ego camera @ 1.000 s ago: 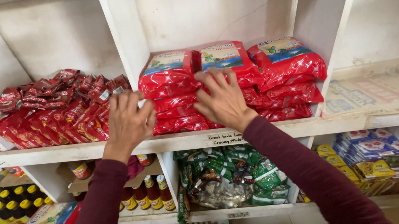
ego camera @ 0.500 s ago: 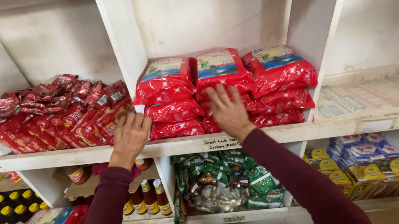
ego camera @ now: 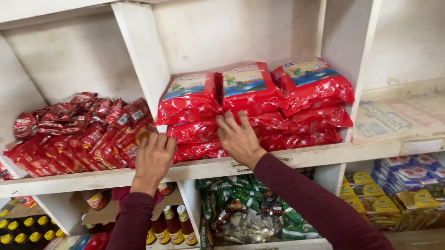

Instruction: Organizing red food packets on a store shelf by removing them from a box and stacking them.

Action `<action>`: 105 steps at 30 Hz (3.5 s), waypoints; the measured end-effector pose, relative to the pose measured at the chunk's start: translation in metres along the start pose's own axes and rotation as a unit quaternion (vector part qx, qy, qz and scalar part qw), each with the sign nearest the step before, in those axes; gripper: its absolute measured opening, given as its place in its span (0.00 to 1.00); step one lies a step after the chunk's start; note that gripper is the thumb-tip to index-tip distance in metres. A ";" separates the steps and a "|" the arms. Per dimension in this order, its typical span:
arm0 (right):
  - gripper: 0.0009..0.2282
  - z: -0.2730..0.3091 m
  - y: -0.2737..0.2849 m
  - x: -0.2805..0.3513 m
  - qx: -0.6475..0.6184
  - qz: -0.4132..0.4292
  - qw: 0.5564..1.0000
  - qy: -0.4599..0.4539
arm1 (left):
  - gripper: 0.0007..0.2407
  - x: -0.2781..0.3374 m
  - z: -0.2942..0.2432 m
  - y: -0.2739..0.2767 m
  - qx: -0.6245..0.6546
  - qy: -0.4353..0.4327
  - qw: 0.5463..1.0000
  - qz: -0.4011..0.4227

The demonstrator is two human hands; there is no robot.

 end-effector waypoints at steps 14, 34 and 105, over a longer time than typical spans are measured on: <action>0.10 -0.005 0.013 0.033 -0.157 -0.034 0.987 -0.004 | 0.10 0.021 -0.006 0.020 0.100 0.039 0.993 -0.047; 0.09 0.008 -0.029 0.025 -0.313 0.372 0.823 -0.293 | 0.04 0.030 -0.020 0.012 0.172 -0.041 0.984 0.009; 0.13 -0.086 0.059 0.070 -0.156 -0.147 0.973 -0.082 | 0.07 -0.126 -0.150 0.011 0.182 -0.015 0.967 -0.180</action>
Point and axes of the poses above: each hand's wrist, its own x-axis away from the middle knuckle, its own y-axis out of the back of the hand, z = x × y, the point moved 3 cm from there along -x, towards the middle knuckle, and after that the axes turned 9 degrees about -y, right-handed, at the moved point
